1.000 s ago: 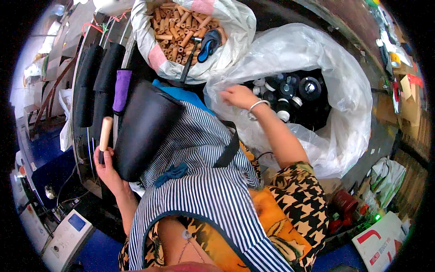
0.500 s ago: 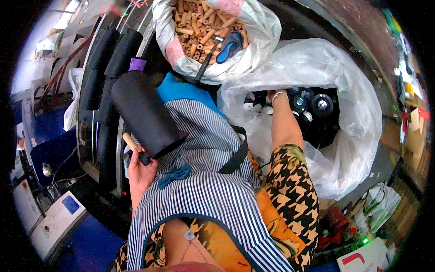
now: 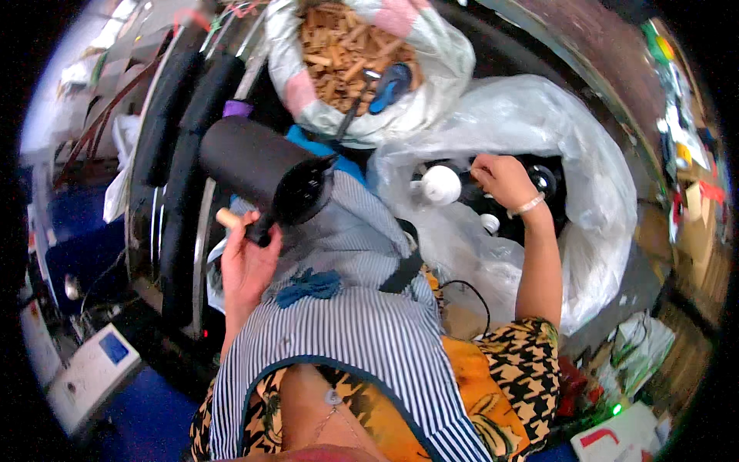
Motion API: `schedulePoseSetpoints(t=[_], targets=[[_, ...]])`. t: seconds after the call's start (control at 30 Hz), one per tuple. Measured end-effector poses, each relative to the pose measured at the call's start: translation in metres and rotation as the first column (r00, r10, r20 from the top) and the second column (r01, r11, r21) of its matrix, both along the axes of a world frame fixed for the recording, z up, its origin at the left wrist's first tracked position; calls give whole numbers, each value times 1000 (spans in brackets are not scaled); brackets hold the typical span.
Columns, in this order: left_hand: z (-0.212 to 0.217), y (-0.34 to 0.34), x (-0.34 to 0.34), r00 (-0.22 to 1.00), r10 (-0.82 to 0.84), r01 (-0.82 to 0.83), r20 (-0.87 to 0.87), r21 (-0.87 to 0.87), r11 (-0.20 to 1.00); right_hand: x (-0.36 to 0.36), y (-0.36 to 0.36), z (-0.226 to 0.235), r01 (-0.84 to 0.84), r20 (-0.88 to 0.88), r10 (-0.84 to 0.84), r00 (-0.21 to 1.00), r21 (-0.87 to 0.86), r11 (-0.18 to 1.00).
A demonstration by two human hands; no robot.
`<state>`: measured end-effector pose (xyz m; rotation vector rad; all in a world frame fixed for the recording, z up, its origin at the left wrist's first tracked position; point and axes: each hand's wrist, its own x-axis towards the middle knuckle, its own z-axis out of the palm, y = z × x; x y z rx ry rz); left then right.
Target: The person wipes down a black bottle body, picks up a wooden handle and a screw component, and fits the handle assembly onto the side of the bottle body.
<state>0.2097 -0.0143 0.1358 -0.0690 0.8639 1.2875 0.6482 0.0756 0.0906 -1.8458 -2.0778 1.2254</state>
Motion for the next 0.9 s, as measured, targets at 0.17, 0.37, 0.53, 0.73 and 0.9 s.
schedulePoseSetpoints(t=[0.17,0.37,0.53,0.73,0.9], targets=[[10,9,-10,994,35,-32,100,-30,999,-115,6,85,197,-684,-72,726,107,975],[16,12,-38,930,128,-122,345,-40,992,-199,42,83,-162,107,548,830,985,53],[21,18,-48,903,159,-152,398,-50,987,-213,53,81,-249,308,578,756,951,-180],[15,27,-31,868,200,-191,455,-67,979,-228,40,79,-236,187,581,792,972,9],[10,15,-34,921,246,-259,303,4,966,-242,-42,-7,105,-390,237,890,681,725]])
